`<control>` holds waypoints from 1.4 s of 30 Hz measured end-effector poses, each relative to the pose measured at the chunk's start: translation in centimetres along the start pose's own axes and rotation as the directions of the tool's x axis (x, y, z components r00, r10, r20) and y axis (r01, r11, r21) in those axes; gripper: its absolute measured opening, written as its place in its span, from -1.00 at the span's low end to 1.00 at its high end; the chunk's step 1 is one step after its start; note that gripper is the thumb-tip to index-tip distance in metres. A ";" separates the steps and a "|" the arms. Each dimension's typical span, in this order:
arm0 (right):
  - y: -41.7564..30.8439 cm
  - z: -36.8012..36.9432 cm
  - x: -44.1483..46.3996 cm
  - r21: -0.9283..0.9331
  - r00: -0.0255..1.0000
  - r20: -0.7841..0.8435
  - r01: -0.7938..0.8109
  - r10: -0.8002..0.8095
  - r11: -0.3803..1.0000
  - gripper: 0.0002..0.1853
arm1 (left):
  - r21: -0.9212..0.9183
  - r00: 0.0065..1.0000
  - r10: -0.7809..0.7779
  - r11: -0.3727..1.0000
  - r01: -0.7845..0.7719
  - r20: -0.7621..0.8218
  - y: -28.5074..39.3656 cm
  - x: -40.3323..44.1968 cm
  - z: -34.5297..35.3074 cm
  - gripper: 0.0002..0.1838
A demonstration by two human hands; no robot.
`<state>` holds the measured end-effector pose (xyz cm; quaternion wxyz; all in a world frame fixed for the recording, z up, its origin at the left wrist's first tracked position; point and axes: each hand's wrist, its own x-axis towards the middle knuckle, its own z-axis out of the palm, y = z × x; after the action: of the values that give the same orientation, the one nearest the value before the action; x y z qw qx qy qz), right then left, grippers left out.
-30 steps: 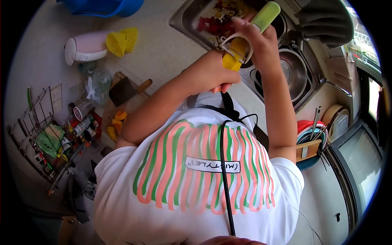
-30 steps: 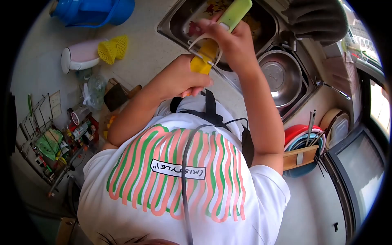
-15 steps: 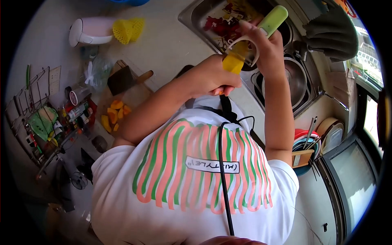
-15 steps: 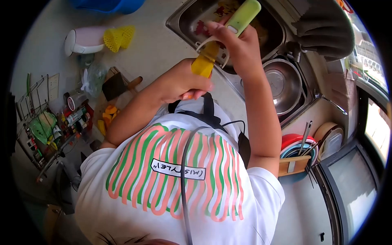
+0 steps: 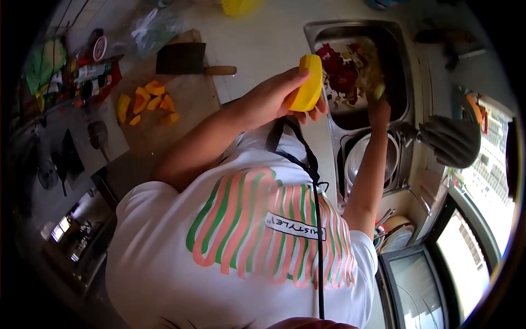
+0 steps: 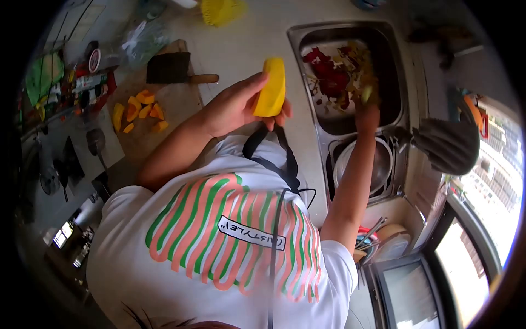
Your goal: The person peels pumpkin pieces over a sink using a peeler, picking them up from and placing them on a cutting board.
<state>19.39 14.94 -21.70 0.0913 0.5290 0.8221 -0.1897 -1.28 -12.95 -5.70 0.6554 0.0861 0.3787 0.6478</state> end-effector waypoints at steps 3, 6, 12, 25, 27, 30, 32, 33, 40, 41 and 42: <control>5.5 7.2 2.8 0.772 0.991 -0.115 0.134 -0.070 0.622 -0.69 | 0.005 0.924 0.090 0.995 -0.095 -0.372 -1.2 -5.1 -5.7 -0.54; 2.6 6.3 1.4 0.859 0.960 0.091 -0.211 0.266 0.466 -0.62 | 0.222 0.684 0.273 0.961 -0.164 -0.676 -3.9 -10.2 -11.3 -0.57; -0.6 7.0 -1.5 0.970 0.953 0.204 -0.228 0.222 0.084 -0.68 | 0.672 0.042 0.713 0.637 0.378 -0.700 -9.0 -21.6 -19.9 -0.57; -8.4 7.0 -8.9 0.972 0.921 0.115 -0.182 0.372 0.148 -0.60 | 0.682 -0.127 0.779 0.604 0.413 -0.614 -7.7 -34.8 -34.4 -0.52; -9.4 6.9 -10.2 0.978 0.925 0.100 -0.159 0.367 0.134 -0.60 | 0.678 -0.047 0.790 0.553 0.484 -0.611 -6.2 -35.2 -35.8 -0.45; -9.9 7.1 -11.4 0.986 0.929 0.069 -0.118 0.364 0.117 -0.67 | 0.731 0.118 0.864 0.332 0.596 -0.489 -6.8 -36.0 -38.7 -0.49; -10.7 7.1 -12.5 0.988 0.933 0.058 -0.105 0.354 0.113 -0.71 | 0.668 0.130 0.767 0.446 0.596 -0.628 -6.2 -36.3 -38.6 -0.48; -11.4 7.1 -13.2 0.990 0.935 0.055 -0.097 0.350 0.104 -0.71 | 0.610 0.125 0.691 0.521 0.597 -0.712 -5.9 -36.5 -38.2 -0.48; -20.2 5.6 -19.1 0.989 0.983 -0.100 0.081 0.154 0.121 -0.72 | 0.616 0.214 0.599 0.788 0.019 -0.772 -0.8 -34.6 -26.5 -0.48; -21.2 5.3 -19.3 0.995 0.990 -0.082 0.074 0.115 0.073 -0.71 | 0.644 0.338 0.612 0.765 -0.022 -0.715 -0.2 -33.6 -25.1 -0.47; -22.3 5.0 -19.4 0.998 0.995 -0.065 0.063 0.075 0.026 -0.70 | 0.665 0.460 0.616 0.743 -0.069 -0.640 0.3 -32.4 -23.9 -0.47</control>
<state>7.20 -11.55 -14.65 -0.3436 0.4544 0.4574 -0.6828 -11.95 -51.58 -9.70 0.1850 0.0318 0.7835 0.5923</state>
